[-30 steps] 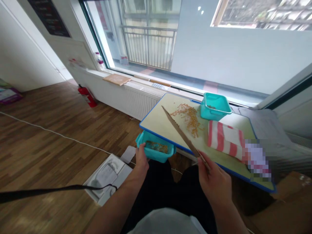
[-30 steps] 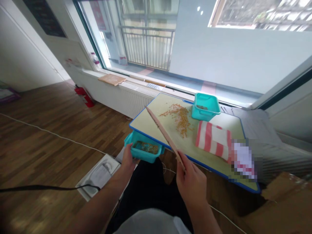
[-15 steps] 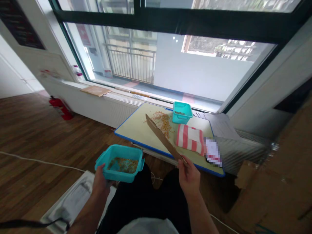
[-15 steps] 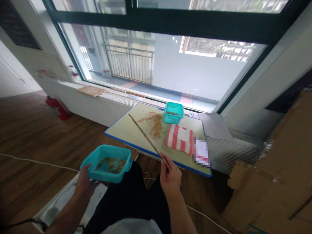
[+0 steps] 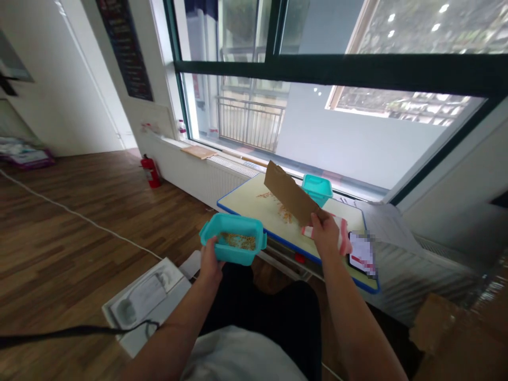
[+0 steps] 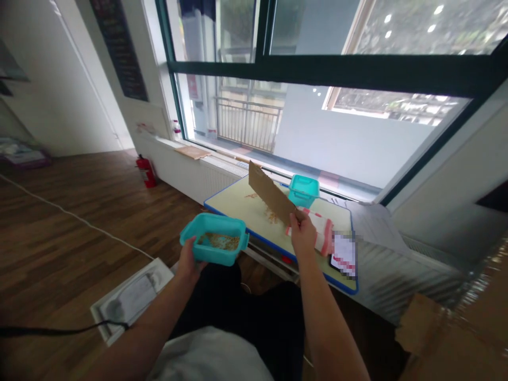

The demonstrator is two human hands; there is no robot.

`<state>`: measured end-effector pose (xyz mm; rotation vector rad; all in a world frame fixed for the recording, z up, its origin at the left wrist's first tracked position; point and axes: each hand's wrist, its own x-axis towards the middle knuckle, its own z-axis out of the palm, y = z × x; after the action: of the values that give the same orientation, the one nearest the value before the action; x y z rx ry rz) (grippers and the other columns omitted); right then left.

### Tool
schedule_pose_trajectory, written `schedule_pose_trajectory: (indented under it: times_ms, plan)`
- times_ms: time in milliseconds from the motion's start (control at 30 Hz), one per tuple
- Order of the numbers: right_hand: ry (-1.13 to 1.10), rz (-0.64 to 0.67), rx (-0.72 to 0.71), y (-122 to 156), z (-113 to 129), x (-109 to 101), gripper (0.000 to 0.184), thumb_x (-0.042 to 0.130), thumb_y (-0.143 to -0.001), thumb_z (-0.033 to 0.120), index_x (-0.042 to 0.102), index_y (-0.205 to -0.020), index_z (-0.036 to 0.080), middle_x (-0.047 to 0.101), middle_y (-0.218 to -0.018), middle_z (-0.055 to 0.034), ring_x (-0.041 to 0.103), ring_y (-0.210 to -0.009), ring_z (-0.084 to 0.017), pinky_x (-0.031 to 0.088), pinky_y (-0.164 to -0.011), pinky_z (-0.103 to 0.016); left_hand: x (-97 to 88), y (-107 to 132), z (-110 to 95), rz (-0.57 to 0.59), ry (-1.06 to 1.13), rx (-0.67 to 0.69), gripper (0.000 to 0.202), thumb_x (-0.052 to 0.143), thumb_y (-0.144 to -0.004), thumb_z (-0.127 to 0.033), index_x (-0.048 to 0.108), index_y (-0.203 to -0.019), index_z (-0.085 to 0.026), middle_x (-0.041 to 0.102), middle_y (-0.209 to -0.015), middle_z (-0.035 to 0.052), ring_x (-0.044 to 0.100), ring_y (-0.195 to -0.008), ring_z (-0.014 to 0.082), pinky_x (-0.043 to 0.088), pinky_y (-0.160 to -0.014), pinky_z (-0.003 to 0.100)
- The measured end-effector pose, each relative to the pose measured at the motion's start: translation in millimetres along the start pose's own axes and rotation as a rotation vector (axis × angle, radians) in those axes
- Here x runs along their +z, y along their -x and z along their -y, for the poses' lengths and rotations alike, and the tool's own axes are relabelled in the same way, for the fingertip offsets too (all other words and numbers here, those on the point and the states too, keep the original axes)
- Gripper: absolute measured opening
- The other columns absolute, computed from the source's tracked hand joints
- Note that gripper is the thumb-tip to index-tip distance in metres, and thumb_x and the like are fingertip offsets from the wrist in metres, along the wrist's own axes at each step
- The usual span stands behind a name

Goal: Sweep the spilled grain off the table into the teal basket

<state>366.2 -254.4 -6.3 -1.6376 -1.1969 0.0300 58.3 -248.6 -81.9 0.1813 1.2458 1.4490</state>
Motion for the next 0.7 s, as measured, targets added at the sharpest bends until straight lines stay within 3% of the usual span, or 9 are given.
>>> schedule_pose_trajectory:
  times_ms: [200,300,400,533,700]
  plan:
    - [0.016,-0.010,-0.009,-7,-15,12,0.053,0.049,-0.085,0.055,0.065,-0.114,0.013,0.074,-0.099,-0.0149,0.068,-0.090,-0.027,0.050,-0.079,-0.038,20.9,4,13,0.067,-0.045,-0.031,0.041,0.069,-0.073,-0.045,0.061,-0.109,-0.028,0.066,-0.104,0.0052,0.063,-0.101,0.0266,0.053,-0.076,0.039]
    - [0.030,-0.014,-0.046,-17,-29,21,0.053,0.046,-0.085,0.053,0.065,-0.115,0.014,0.072,-0.107,-0.0158,0.066,-0.097,-0.027,0.048,-0.084,-0.040,16.3,2,21,0.063,-0.075,-0.077,0.044,0.067,-0.075,-0.047,0.060,-0.113,-0.026,0.066,-0.108,0.0068,0.061,-0.107,0.0296,0.052,-0.084,0.045]
    - [0.083,-0.019,-0.009,-27,-42,27,0.057,0.044,-0.084,0.057,0.064,-0.113,0.012,0.073,-0.098,-0.0175,0.066,-0.089,-0.029,0.048,-0.078,-0.040,6.8,-4,31,0.025,-0.109,-0.147,0.049,0.065,-0.074,-0.050,0.059,-0.116,-0.025,0.067,-0.109,0.0081,0.060,-0.111,0.0321,0.050,-0.089,0.049]
    - [0.098,-0.096,0.029,-29,-55,36,0.058,0.041,-0.084,0.063,0.062,-0.103,0.013,0.071,-0.091,-0.0175,0.065,-0.084,-0.029,0.047,-0.070,-0.037,5.2,-12,45,0.008,-0.099,-0.233,0.051,0.067,-0.072,-0.050,0.061,-0.115,-0.024,0.069,-0.106,0.0085,0.063,-0.107,0.0333,0.052,-0.085,0.049]
    - [0.131,-0.205,0.017,-20,-71,51,0.062,0.035,-0.085,0.069,0.059,-0.101,0.014,0.069,-0.094,-0.0189,0.066,-0.089,-0.030,0.046,-0.071,-0.037,12.3,-21,62,0.009,-0.021,-0.229,0.040,0.063,-0.077,-0.044,0.062,-0.110,-0.021,0.071,-0.093,0.0084,0.068,-0.093,0.0313,0.055,-0.078,0.046]
